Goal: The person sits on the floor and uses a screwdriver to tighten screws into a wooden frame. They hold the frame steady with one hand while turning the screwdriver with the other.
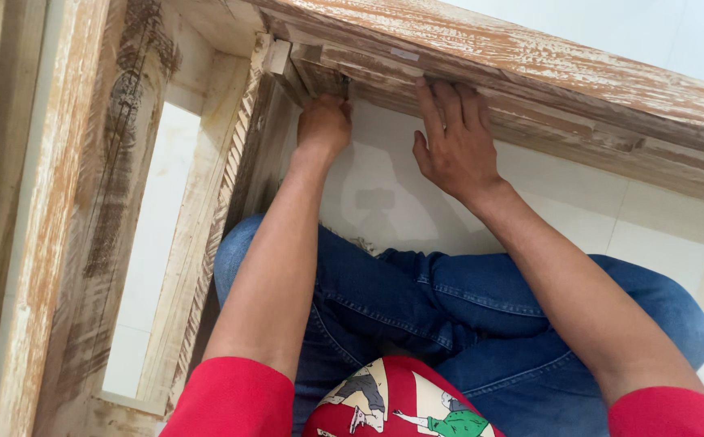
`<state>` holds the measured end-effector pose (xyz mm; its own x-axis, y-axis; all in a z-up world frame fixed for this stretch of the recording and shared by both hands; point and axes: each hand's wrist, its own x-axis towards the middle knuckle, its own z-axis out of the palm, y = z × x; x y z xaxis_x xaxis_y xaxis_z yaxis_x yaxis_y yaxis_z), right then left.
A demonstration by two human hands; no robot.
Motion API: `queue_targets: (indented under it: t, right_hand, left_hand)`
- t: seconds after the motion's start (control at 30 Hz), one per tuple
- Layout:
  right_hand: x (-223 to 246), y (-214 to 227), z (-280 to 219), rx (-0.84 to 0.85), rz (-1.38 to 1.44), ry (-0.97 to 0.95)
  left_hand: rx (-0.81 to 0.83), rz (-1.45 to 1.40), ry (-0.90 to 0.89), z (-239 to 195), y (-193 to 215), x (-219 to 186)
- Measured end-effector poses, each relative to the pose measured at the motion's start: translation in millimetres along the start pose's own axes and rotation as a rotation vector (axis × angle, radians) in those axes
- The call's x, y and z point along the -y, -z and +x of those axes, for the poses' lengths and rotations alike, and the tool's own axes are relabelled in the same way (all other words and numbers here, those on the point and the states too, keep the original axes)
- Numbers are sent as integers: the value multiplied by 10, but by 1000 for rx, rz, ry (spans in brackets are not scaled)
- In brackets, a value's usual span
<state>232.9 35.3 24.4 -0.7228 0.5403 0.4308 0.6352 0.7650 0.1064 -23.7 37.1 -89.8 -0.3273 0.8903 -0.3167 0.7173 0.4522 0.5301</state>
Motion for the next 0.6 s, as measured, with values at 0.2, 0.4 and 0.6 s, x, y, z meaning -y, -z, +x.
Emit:
queue_targets:
  t: [0.2,0.4,0.6]
  right_hand:
    - [-5,-21,-9,23,8,-2]
    - [25,-10,-4,-12,-40,-22]
    - [29,23,16,-6,-50,-21]
  left_hand:
    - [183,94,84,-34,263,-136]
    - [50,42,220,-423,767,-621]
    - [-27,-32,234,-367,741,-592]
